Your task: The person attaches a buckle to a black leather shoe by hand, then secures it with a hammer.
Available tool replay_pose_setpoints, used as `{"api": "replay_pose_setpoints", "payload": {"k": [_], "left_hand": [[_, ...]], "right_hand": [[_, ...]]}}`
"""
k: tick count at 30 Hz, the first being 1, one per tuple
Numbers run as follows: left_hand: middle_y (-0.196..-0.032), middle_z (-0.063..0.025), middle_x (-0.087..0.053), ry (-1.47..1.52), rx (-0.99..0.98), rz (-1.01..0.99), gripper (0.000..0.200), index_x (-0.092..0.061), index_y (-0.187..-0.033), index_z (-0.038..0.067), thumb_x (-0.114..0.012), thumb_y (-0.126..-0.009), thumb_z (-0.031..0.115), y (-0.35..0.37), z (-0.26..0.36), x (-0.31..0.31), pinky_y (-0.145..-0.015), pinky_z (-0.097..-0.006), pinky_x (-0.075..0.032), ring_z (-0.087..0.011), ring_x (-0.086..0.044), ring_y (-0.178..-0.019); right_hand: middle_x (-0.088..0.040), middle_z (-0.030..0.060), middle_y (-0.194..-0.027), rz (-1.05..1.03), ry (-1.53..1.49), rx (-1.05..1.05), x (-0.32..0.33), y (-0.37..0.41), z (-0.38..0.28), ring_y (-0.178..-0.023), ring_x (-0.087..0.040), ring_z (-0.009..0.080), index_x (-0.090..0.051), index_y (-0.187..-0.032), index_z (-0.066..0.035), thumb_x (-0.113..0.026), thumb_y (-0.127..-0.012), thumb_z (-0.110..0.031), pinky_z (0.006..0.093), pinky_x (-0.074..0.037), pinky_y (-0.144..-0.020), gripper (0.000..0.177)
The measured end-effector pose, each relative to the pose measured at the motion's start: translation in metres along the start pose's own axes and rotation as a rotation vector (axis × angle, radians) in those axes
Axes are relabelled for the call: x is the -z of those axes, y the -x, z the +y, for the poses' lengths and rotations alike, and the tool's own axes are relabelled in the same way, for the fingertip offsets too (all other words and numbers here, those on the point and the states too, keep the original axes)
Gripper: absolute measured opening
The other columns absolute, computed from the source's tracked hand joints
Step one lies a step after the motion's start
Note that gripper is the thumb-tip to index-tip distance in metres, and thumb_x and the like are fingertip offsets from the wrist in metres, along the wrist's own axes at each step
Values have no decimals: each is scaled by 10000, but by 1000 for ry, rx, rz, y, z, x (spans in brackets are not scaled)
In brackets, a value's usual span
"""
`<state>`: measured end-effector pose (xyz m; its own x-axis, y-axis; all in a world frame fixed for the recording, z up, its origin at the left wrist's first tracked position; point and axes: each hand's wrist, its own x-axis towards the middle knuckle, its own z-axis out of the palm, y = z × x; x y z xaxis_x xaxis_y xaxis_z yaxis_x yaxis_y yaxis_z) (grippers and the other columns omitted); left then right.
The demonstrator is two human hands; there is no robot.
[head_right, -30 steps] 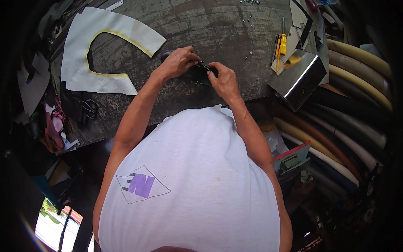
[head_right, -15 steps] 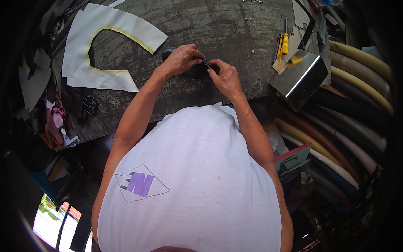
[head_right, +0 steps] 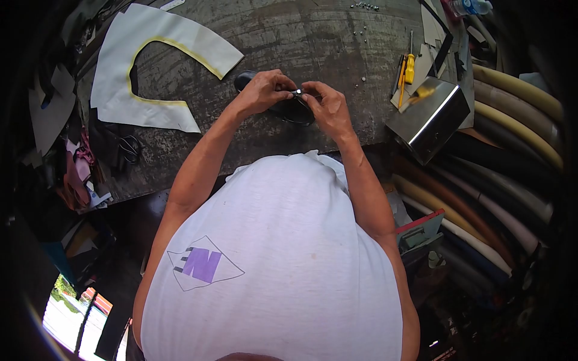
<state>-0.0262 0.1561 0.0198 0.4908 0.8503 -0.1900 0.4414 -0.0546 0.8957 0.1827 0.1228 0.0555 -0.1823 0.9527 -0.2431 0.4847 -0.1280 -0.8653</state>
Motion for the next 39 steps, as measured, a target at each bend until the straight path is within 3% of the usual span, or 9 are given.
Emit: {"api": "replay_pose_setpoints", "payload": {"k": [6,9,12,16,18,25,30,36,39], "left_hand": [[-904,-88,-678,79,73,31,251,-746,-1053,22,-781,-827,126,4,10,-2,-758,-324,-520,-188,-649,-842],[-890,-99,-702,140,102,32,277,-734,-1077,6,-774,-832,129,7,13,-5,-755,-324,-526,-189,-660,-824],[-884,-110,-719,164,70,29,302,-721,-1109,-8,-758,-846,135,9,15,-8,-747,-333,-532,-193,-672,-809],[-896,-118,-719,235,167,17,295,-722,-1111,-17,-737,-861,140,13,31,-3,-729,-336,-535,-202,-682,-804],[-879,-115,-702,109,89,152,271,-733,-1088,-17,-732,-863,134,15,32,-11,-707,-331,-530,-202,-680,-789],[-790,-121,-617,51,-11,448,194,-757,-1019,-10,-733,-856,92,25,53,-37,-623,-359,-495,-227,-629,-679],[-804,-116,-595,-7,-109,471,182,-746,-1030,-13,-724,-863,56,31,60,-45,-625,-360,-486,-233,-616,-687],[-821,-110,-585,89,-157,382,168,-734,-1036,-14,-709,-879,39,38,62,-42,-632,-353,-488,-223,-609,-700],[-820,-110,-587,74,-161,405,150,-731,-1018,-18,-707,-884,45,38,67,-47,-624,-350,-492,-222,-613,-693]], "right_hand": [[-749,129,-972,-22,-5,54,0,-1,2,-837,-715,179,-713,-1098,7,-693,-902,-76,304,-552,-749,214],[-740,139,-952,26,74,136,-2,2,0,-843,-719,222,-718,-1063,-1,-705,-883,-45,323,-554,-748,186],[-730,145,-937,146,200,363,-6,3,-1,-863,-711,273,-721,-1017,-8,-720,-865,-31,350,-556,-754,154],[-726,136,-936,242,216,340,-8,9,-11,-871,-700,293,-723,-996,-16,-728,-859,-31,366,-556,-755,139],[-729,133,-943,292,256,366,-10,13,-14,-840,-709,280,-722,-1000,-14,-731,-864,-40,358,-561,-728,139],[-747,114,-898,330,66,26,-9,25,-31,-747,-724,168,-741,-977,6,-741,-900,-111,291,-563,-650,140],[-757,95,-931,312,23,-55,-4,33,-37,-788,-726,143,-748,-994,5,-735,-907,-111,275,-566,-679,145],[-735,107,-916,265,153,300,13,37,-22,-782,-717,183,-730,-990,-3,-748,-851,-30,296,-568,-699,142],[-724,105,-910,277,196,377,15,37,-19,-800,-712,212,-716,-986,-16,-753,-814,3,313,-571,-713,177]]}}
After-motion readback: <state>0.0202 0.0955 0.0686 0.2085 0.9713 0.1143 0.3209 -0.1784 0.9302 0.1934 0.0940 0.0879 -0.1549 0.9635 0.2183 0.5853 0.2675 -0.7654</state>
